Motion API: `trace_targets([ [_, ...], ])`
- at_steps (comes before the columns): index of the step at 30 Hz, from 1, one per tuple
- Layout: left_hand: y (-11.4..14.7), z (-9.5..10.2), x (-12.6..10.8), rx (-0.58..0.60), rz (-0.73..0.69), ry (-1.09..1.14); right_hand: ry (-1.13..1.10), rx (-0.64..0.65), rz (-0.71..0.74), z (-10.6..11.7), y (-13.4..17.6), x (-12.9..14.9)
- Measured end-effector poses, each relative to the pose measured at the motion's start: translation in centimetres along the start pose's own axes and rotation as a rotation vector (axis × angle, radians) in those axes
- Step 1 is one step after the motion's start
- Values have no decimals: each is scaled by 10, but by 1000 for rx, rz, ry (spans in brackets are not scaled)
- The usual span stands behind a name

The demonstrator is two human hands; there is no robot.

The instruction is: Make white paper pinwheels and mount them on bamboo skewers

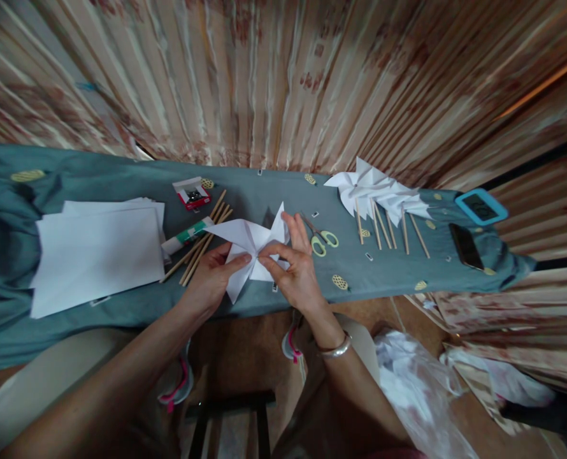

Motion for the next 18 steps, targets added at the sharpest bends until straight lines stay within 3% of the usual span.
trace_targets([
  [18, 0, 0, -2, -9, -42, -54, -8, 29, -29, -3, 0, -3],
])
Point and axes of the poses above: each hand's wrist, its own y-axis away from the middle knuckle, its own z-axis out of the back of the hand, x = y × z, the point moved 8 cm from there along -y, towards the middle knuckle, and after that the axes turned 13 degrees about -x, right-handed, at the moved point
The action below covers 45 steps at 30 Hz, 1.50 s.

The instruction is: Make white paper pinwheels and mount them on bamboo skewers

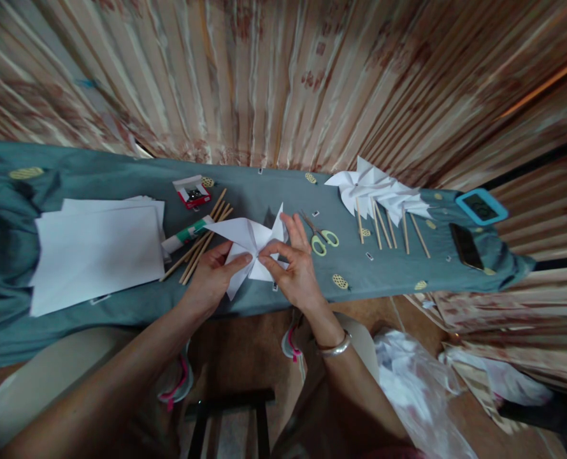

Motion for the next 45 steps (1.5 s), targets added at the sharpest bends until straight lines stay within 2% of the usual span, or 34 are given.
trace_targets([
  [12, -5, 4, 1, 6, -107, -107, -34, 19, -96, -7, 1, -10],
  [22, -7, 5, 2, -25, -89, -113, -76, 19, -146, -11, 1, -13],
  [45, -17, 18, -5, -113, -166, -125, -148, -86, -194, -29, 0, -9],
])
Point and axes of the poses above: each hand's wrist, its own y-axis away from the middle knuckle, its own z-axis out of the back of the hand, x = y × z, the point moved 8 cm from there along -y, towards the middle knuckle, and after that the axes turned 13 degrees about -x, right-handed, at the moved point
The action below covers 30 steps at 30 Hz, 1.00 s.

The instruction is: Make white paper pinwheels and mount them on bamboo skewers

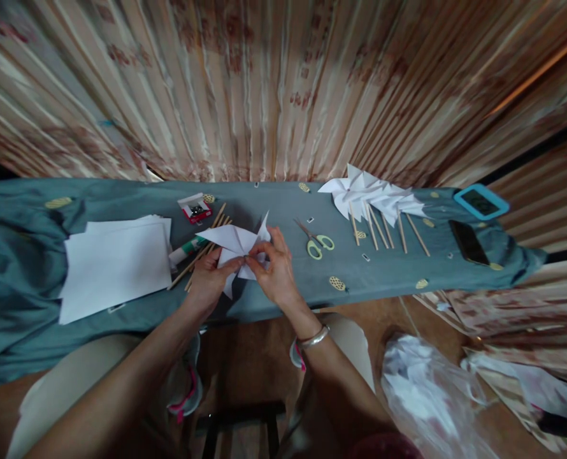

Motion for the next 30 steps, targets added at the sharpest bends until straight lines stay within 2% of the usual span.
trace_targets([
  [4, -1, 4, -2, -14, -29, -62, 3, -17, -36, 0, 0, 0],
  [14, -5, 3, -7, -18, -106, -37, -3, -121, -48, 6, -1, -4],
  [18, -5, 2, -8, -11, -112, -40, -73, -138, -57, 5, -2, -9],
  [25, -3, 1, -8, -16, -74, 6, -198, -62, -212, 1, -2, -16],
  [30, -1, 1, -9, -16, -76, 18, -198, -56, -212, 4, -3, -7],
])
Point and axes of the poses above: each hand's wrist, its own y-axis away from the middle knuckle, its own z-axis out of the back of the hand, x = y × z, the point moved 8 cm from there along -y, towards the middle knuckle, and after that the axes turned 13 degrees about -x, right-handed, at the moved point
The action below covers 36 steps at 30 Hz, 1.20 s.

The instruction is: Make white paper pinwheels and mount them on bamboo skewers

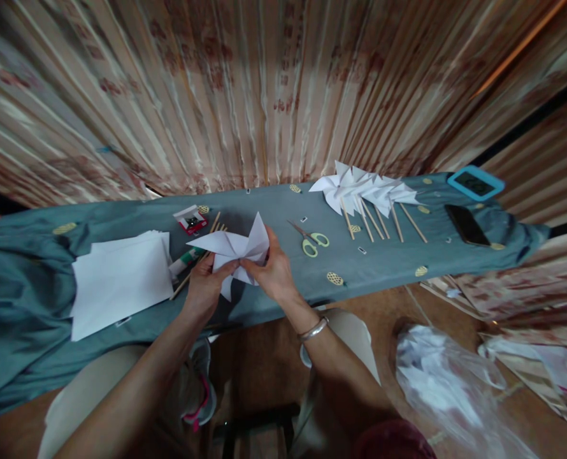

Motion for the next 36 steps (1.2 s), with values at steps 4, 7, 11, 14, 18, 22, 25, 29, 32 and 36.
trace_targets([
  [4, 2, -1, -3, -3, 12, 20, -14, -24, 12, 1, -1, -1],
  [7, 4, -2, -4, -7, 25, 17, -25, -28, 10, 1, -1, -4],
  [11, 4, -2, -4, -10, 21, 9, -26, -26, 7, 1, -2, -4],
  [14, 2, -1, -2, -19, 18, 11, -15, -24, -7, 1, -1, -4],
  [18, 1, 0, 1, -30, 41, 30, 4, -21, -18, 0, 0, -5],
  [22, 2, 1, 3, -40, 81, 40, 1, -35, 3, 1, 0, -5],
  [25, 3, 0, 3, -40, 103, 50, -17, -31, 3, 1, 0, -6],
  [29, 4, -1, 3, -32, 124, 64, -17, -35, -24, 2, 2, -7],
  [32, 4, -3, 3, -20, 132, 58, -16, -43, -22, 3, 2, -5],
  [36, 4, -4, 3, -7, 138, 73, -18, -40, -18, 4, 3, -2],
])
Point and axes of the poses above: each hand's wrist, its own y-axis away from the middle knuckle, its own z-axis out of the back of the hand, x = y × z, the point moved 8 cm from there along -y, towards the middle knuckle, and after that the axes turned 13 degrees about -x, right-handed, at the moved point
